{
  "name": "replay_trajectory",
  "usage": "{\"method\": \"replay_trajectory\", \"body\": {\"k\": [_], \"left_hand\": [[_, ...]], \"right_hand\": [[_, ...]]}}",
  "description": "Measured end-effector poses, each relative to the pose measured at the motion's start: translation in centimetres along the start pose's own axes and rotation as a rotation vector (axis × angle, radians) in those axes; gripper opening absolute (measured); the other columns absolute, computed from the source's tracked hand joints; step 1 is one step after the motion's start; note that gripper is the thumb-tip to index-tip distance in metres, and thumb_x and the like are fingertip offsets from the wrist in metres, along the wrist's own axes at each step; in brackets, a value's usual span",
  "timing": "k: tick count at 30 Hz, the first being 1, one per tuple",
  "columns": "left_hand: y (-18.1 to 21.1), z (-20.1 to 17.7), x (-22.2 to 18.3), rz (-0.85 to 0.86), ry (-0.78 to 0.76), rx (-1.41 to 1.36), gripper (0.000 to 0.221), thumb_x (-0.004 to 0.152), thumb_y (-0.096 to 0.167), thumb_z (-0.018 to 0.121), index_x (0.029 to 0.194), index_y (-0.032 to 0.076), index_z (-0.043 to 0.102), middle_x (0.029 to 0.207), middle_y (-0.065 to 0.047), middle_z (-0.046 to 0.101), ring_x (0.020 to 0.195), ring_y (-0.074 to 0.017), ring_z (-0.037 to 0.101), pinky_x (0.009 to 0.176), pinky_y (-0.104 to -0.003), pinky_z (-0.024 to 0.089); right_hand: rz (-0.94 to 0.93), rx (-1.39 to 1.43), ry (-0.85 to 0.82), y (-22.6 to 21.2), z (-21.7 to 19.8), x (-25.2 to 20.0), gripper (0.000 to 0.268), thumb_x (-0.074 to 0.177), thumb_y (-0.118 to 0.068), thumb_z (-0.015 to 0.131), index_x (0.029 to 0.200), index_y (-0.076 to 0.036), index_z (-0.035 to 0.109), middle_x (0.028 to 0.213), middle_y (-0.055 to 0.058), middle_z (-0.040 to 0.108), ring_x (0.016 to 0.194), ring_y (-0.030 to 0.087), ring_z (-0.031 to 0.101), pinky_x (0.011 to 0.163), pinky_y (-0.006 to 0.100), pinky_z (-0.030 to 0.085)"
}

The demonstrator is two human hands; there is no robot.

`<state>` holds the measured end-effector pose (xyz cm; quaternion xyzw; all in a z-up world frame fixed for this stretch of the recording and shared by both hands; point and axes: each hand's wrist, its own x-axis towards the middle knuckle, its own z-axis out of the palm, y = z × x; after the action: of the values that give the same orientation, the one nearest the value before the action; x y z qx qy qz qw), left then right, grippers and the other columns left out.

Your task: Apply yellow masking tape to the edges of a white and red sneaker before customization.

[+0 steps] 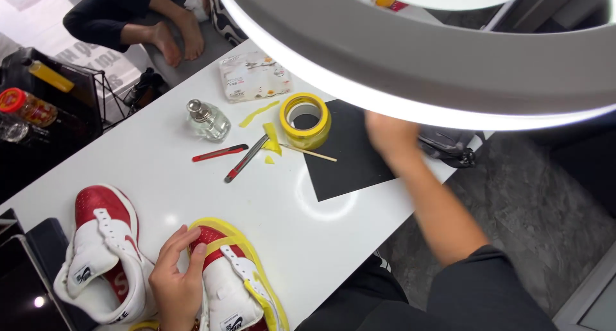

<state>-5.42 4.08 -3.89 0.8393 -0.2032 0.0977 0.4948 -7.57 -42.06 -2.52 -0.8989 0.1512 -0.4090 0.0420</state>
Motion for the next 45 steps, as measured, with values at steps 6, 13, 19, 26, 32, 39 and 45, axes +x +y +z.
{"method": "replay_trajectory", "body": {"k": [6, 13, 19, 26, 32, 39, 45], "left_hand": [[-4.6, 0.9, -1.2, -0.037, -0.043, -0.172, 0.029, 0.094, 0.004, 0.063, 0.122, -0.003, 0.068, 0.132, -0.016, 0.067, 0.14, -0.0296, 0.055, 0.116, -0.039, 0.042], [-3.2, 1.2, -1.1, -0.132, -0.015, -0.217, 0.029, 0.095, 0.001, 0.061, 0.123, -0.006, 0.066, 0.134, -0.022, 0.065, 0.142, -0.0296, 0.053, 0.116, -0.04, 0.04], [-5.5, 1.5, -1.7, -0.178, 0.018, -0.358, 0.028, 0.098, 0.001, 0.058, 0.123, -0.008, 0.063, 0.137, -0.026, 0.062, 0.141, -0.0306, 0.053, 0.116, -0.039, 0.043], [-5.6, 1.6, -1.6, -0.179, 0.012, -0.321, 0.027, 0.098, -0.002, 0.057, 0.123, -0.01, 0.063, 0.137, -0.029, 0.061, 0.141, -0.0325, 0.053, 0.114, -0.04, 0.045], [-6.7, 2.2, -1.7, -0.214, 0.019, -0.418, 0.037, 0.098, 0.0, 0.056, 0.134, -0.01, 0.053, 0.147, -0.024, 0.052, 0.14, -0.0305, 0.051, 0.114, -0.039, 0.043], [-5.4, 2.8, -2.4, -0.337, -0.05, -0.71, 0.056, 0.097, 0.007, 0.055, 0.15, -0.004, 0.041, 0.146, -0.015, 0.053, 0.133, -0.0205, 0.051, 0.114, -0.035, 0.039], [-4.1, 2.1, -5.4, -0.285, 0.047, -0.683, 0.054, 0.1, 0.012, 0.059, 0.15, 0.001, 0.043, 0.155, -0.012, 0.045, 0.145, -0.0209, 0.041, 0.12, -0.034, 0.032]], "right_hand": [[0.201, -0.052, -0.204, 14.7, -0.6, 1.2, 0.033, 0.098, -0.023, 0.067, 0.124, -0.003, 0.067, 0.119, 0.021, 0.068, 0.108, 0.037, 0.064, 0.094, 0.048, 0.049], [0.421, -0.066, -0.488, 15.5, -4.1, 1.7, 0.049, 0.098, -0.035, 0.066, 0.136, -0.003, 0.061, 0.132, 0.023, 0.062, 0.123, 0.037, 0.057, 0.102, 0.047, 0.044], [0.426, 0.27, -0.211, 12.0, -7.6, -2.8, 0.034, 0.104, -0.023, 0.059, 0.128, 0.001, 0.065, 0.122, 0.021, 0.07, 0.117, 0.036, 0.066, 0.097, 0.043, 0.049], [0.562, 0.32, -0.306, 11.1, -5.2, -6.0, 0.035, 0.096, -0.025, 0.064, 0.117, 0.002, 0.067, 0.108, 0.022, 0.073, 0.103, 0.037, 0.07, 0.087, 0.044, 0.053], [0.436, 0.03, -0.426, 11.7, -5.1, -5.7, 0.033, 0.102, -0.026, 0.058, 0.116, 0.004, 0.066, 0.102, 0.03, 0.069, 0.095, 0.048, 0.067, 0.082, 0.054, 0.052], [0.292, -0.123, -0.305, 19.8, -3.2, -2.3, 0.038, 0.115, -0.034, 0.062, 0.117, 0.003, 0.069, 0.105, 0.033, 0.068, 0.101, 0.056, 0.063, 0.089, 0.06, 0.049], [0.337, 0.142, -0.384, 22.1, 7.4, -6.3, 0.048, 0.112, -0.032, 0.051, 0.132, 0.01, 0.061, 0.127, 0.038, 0.065, 0.121, 0.048, 0.064, 0.111, 0.05, 0.05]]}}
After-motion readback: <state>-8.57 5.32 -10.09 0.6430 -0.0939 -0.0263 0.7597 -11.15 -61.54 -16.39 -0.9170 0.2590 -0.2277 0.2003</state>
